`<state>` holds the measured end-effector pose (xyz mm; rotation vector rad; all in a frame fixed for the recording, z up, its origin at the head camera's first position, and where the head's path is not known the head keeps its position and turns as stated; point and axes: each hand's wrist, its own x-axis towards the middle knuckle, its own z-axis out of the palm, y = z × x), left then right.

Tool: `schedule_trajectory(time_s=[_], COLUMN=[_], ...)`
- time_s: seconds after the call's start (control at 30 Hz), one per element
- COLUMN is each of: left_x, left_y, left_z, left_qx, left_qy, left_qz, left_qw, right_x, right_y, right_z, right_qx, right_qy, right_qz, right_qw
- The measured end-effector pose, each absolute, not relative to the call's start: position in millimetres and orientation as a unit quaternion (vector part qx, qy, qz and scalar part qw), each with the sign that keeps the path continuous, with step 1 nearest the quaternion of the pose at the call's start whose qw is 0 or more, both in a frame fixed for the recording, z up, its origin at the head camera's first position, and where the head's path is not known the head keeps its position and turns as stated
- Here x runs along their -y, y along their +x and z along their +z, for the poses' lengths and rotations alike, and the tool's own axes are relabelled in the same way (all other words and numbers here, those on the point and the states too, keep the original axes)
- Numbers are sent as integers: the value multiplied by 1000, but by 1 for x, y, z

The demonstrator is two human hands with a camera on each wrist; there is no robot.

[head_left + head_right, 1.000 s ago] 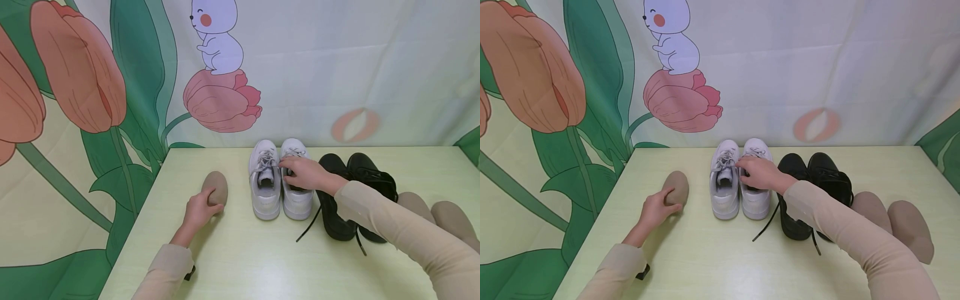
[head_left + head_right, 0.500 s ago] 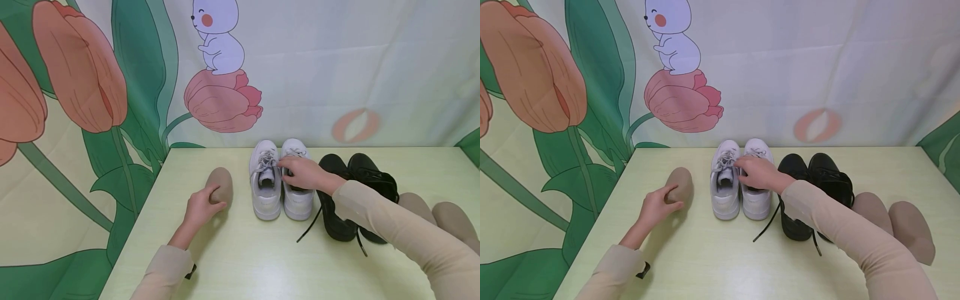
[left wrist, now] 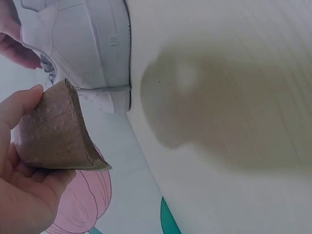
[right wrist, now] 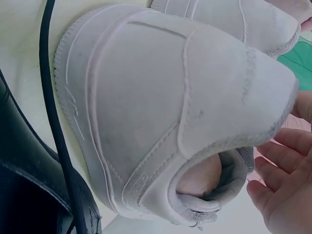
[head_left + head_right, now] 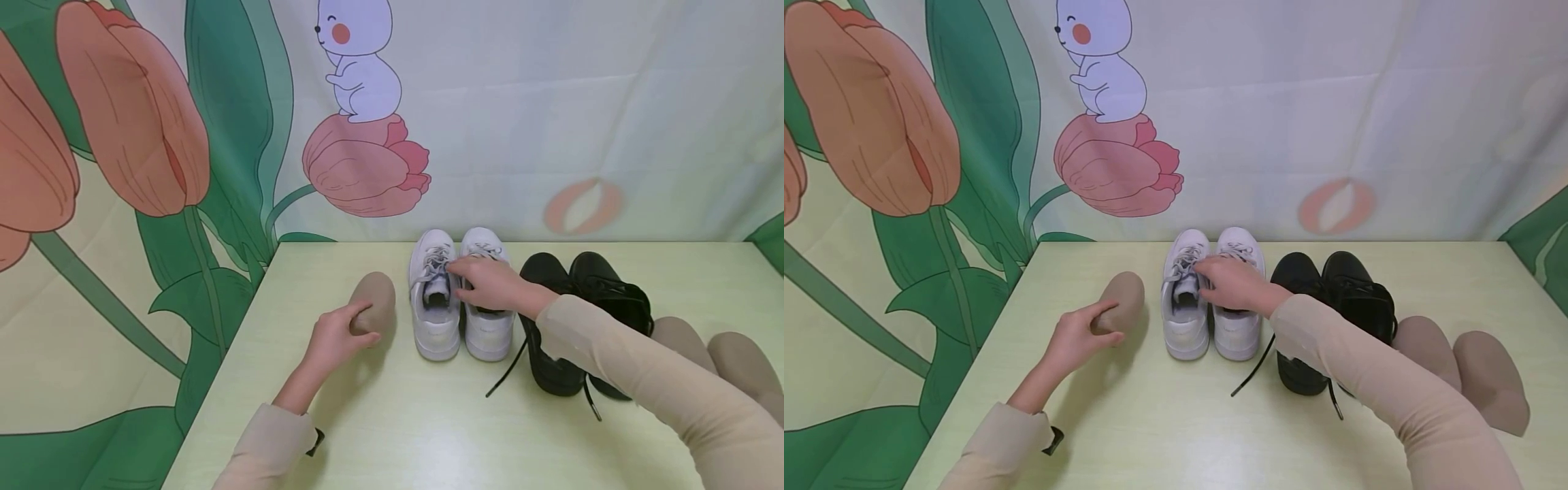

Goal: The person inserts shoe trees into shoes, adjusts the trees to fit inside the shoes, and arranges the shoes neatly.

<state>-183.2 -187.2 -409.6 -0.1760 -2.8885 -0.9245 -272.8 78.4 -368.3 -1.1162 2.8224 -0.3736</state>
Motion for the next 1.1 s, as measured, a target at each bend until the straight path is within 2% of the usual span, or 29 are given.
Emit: schedule_trajectory(time_s=[0.2, 0.7, 1.1], left_x=[184, 173, 175], left_y=[-181, -171, -165], left_z=[-404, -386, -378], left_qx=[949, 941, 937], left_qy=[-78, -114, -123], left_qz=[-300, -312, -323], left_qw=[57, 63, 44], right_x=[-76, -64, -56], right_y=[-272, -277, -281], right_z=[-369, -378, -379], right_qx=[-923, -920, -918], right_qy=[-364, -386, -392], right_qz=[-117, -73, -60], right_qw=[42, 2, -6])
